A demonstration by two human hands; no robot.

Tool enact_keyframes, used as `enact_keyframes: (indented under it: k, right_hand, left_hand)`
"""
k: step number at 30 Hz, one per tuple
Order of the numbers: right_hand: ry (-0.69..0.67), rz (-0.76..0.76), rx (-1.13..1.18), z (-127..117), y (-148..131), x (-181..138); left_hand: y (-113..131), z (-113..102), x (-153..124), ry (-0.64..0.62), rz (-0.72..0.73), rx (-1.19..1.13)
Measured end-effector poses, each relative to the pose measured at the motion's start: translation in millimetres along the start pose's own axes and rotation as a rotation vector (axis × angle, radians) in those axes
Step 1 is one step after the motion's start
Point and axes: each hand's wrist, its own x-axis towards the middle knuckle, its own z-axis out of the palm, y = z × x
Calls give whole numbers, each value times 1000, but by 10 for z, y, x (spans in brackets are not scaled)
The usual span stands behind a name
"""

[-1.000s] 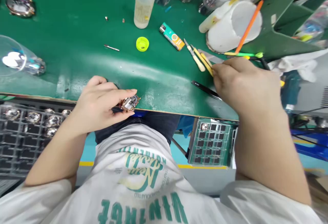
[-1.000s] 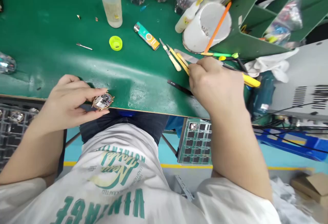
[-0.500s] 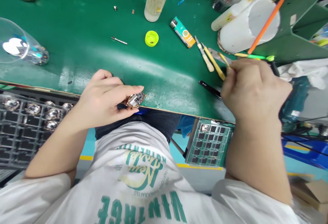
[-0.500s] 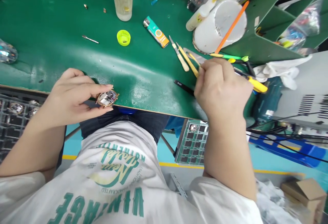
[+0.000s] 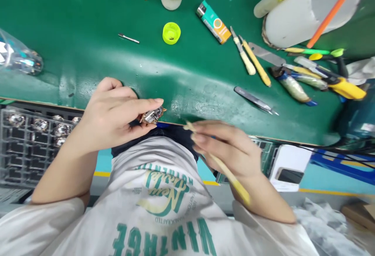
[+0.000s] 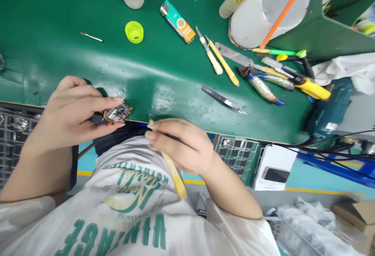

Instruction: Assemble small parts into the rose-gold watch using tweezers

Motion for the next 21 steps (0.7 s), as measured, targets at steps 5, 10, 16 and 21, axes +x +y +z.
enact_keyframes:
  k: [5, 10, 16, 21]
  right_hand:
    - [-144, -267, -44, 127, -14, 175]
    - [-171, -329, 42, 266, 16, 261]
    - [-104, -345, -23, 374, 57, 275]
    - [-115, -245, -16, 376, 18, 250]
  left_hand:
    - [-9, -11, 1, 1, 41, -4]
    - [-17, -19, 4, -31, 23, 3]
    - [-10, -26, 16, -32, 32, -7]
    - [-18, -21, 11, -19, 46, -15]
